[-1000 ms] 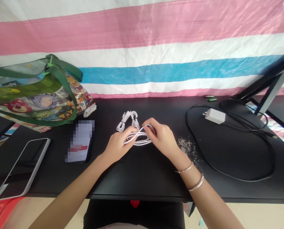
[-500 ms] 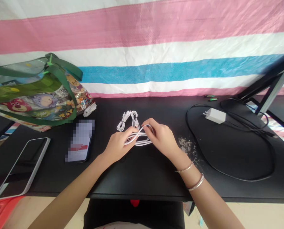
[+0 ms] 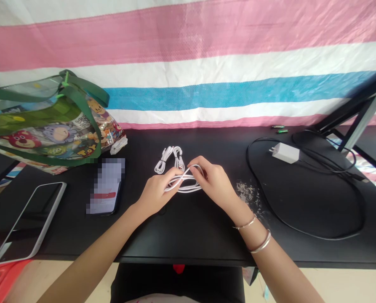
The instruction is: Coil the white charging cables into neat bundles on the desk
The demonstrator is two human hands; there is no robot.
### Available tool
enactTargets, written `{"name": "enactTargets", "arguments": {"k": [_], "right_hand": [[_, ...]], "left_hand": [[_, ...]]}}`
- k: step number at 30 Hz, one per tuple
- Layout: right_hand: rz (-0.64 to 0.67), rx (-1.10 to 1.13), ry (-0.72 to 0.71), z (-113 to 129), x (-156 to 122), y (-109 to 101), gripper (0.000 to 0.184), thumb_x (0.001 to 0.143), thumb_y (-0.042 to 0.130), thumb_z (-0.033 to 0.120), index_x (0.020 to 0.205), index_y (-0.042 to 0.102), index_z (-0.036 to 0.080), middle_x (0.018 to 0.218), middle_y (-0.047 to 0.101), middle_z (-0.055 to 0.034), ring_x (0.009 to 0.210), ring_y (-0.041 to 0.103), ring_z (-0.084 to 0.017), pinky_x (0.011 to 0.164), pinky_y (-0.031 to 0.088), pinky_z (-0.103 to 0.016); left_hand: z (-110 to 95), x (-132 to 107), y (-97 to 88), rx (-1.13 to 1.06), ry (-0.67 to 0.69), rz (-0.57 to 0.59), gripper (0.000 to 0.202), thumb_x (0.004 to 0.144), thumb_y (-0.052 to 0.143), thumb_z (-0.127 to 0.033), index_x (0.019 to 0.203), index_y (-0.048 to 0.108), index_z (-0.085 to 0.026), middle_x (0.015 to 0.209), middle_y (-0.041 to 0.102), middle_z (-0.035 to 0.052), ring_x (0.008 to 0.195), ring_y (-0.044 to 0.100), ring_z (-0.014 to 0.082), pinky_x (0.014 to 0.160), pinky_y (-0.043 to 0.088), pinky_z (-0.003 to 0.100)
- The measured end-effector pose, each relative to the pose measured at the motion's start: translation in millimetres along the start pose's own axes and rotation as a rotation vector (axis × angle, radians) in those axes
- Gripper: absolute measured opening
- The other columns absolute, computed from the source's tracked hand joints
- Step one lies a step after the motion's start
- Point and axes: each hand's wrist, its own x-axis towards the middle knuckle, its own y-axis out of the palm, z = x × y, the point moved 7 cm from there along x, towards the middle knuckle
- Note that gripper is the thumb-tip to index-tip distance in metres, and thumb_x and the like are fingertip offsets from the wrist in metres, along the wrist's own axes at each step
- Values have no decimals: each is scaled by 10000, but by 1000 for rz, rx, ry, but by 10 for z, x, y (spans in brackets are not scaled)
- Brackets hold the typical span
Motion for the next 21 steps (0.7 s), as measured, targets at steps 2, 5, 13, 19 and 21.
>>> {"name": "enactTargets", "arguments": {"k": [2,5,13,19,21], "right_hand": [[-20,23,-2,-1,3,-6,203,867,435,316,826,586,186,525,450,48,432,383,-95,457,353,-202],[-69,36,-2,2,11,-39,186,856,456,306,797,588,189,507,425,56,429,362,-91,444,334,-200],[-163,77,55,-19,19,-129,151,807,502,289,747,604,196,473,378,71,411,284,-81,413,244,-221],[-192,106,79,-34,15,-156,164,803,503,298,744,610,187,483,418,63,408,281,-78,410,231,-227],[-195,110,79,-27,13,-157,167,807,504,300,752,611,185,496,447,56,412,296,-79,415,241,-226]], "left_hand": [[9,3,4,-37,1,-8,165,901,447,-257,1014,568,-256,772,690,-42,622,646,143,597,418,198],[21,7,13,-74,-3,-6,175,912,429,-272,1021,563,-252,846,710,-26,685,666,157,619,434,208],[33,13,20,-170,-9,46,213,917,426,-324,1062,556,-238,917,710,-4,715,654,175,655,438,238],[43,22,2,-297,37,-7,265,927,355,-328,1013,578,-211,649,601,-39,538,552,129,585,384,220],[53,20,-15,-306,20,-36,298,931,324,-341,991,584,-208,550,506,-60,476,489,118,556,357,219]]}}
